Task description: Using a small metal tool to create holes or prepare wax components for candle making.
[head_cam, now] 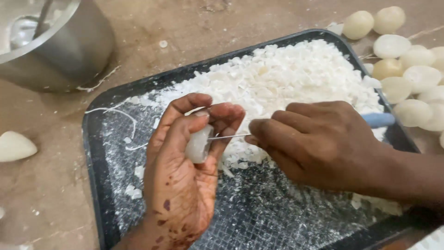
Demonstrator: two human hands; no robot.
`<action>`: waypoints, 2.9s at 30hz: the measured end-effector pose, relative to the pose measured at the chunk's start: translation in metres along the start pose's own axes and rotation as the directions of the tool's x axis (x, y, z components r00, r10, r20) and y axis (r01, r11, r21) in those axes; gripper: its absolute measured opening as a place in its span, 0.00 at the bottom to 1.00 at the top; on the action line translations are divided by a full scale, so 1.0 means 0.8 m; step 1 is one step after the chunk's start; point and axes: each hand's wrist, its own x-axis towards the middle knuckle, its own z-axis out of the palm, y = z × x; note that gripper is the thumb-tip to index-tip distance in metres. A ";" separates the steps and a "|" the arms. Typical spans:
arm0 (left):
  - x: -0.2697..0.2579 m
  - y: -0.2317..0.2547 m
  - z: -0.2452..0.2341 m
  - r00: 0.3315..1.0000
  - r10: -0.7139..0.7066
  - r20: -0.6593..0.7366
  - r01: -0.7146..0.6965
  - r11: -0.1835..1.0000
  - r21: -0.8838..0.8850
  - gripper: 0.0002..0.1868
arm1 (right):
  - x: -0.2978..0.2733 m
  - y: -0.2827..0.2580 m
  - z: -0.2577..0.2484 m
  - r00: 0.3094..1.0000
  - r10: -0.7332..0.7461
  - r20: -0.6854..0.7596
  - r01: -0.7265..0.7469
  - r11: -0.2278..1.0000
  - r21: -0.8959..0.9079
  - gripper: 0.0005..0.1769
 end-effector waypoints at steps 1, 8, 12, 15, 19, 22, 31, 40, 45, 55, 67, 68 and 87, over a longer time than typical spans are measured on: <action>0.000 -0.001 -0.001 1.000 0.017 -0.017 -0.017 1.000 0.001 0.12 | -0.002 -0.001 0.003 1.000 -0.018 -0.003 0.018 1.000 0.014 0.09; 0.004 -0.010 -0.017 0.973 0.044 0.228 -0.028 0.997 -0.075 0.13 | 0.011 -0.007 0.000 0.476 0.444 0.759 -0.839 0.489 0.239 0.18; 0.008 -0.014 -0.022 0.975 0.004 0.224 -0.004 1.000 0.000 0.12 | 0.001 0.001 0.000 0.621 0.361 0.695 -0.725 0.601 0.336 0.17; 0.010 -0.014 -0.024 0.969 -0.014 0.246 -0.004 0.997 0.075 0.12 | 0.021 -0.004 -0.012 0.538 0.530 0.655 -0.606 0.784 -0.136 0.15; 0.012 -0.013 -0.025 0.970 -0.047 0.237 0.039 0.998 0.039 0.12 | 0.002 0.010 -0.016 0.880 0.353 0.319 -0.317 0.935 -0.160 0.18; 0.012 -0.012 -0.025 0.964 -0.039 0.264 0.033 0.999 0.026 0.12 | 0.004 0.010 -0.023 0.935 0.204 0.291 -0.143 0.965 -0.218 0.14; 0.015 -0.010 -0.027 0.979 -0.056 0.198 0.073 0.994 -0.078 0.15 | -0.003 0.004 -0.026 0.752 0.440 0.491 -0.323 0.895 -0.307 0.31; 0.017 -0.007 -0.024 0.972 -0.104 0.209 0.126 0.988 -0.093 0.16 | -0.019 0.008 -0.020 0.805 0.253 0.536 -0.048 0.929 -0.366 0.42; 0.017 -0.012 -0.028 0.970 -0.066 0.234 0.087 0.993 -0.077 0.15 | -0.035 0.005 -0.021 0.782 0.206 0.588 0.011 0.939 -0.343 0.39; 0.008 -0.021 -0.018 0.981 -0.046 0.190 0.018 0.989 0.149 0.16 | -0.053 -0.030 -0.016 0.789 0.293 0.540 -0.137 0.941 -0.310 0.35; -0.006 -0.025 -0.009 0.976 0.004 0.216 -0.073 0.948 0.311 0.19 | -0.021 -0.026 -0.030 0.810 0.387 0.441 -0.528 0.808 0.261 0.17; -0.006 -0.025 -0.010 0.976 0.016 0.216 -0.085 0.946 0.312 0.20 | 0.001 -0.029 -0.038 0.581 0.479 0.658 -0.676 0.734 0.063 0.17; 0.003 -0.009 0.000 0.986 0.055 0.158 -0.088 0.974 0.209 0.29 | -0.025 0.006 -0.034 0.856 0.354 0.376 -0.281 0.930 -0.236 0.28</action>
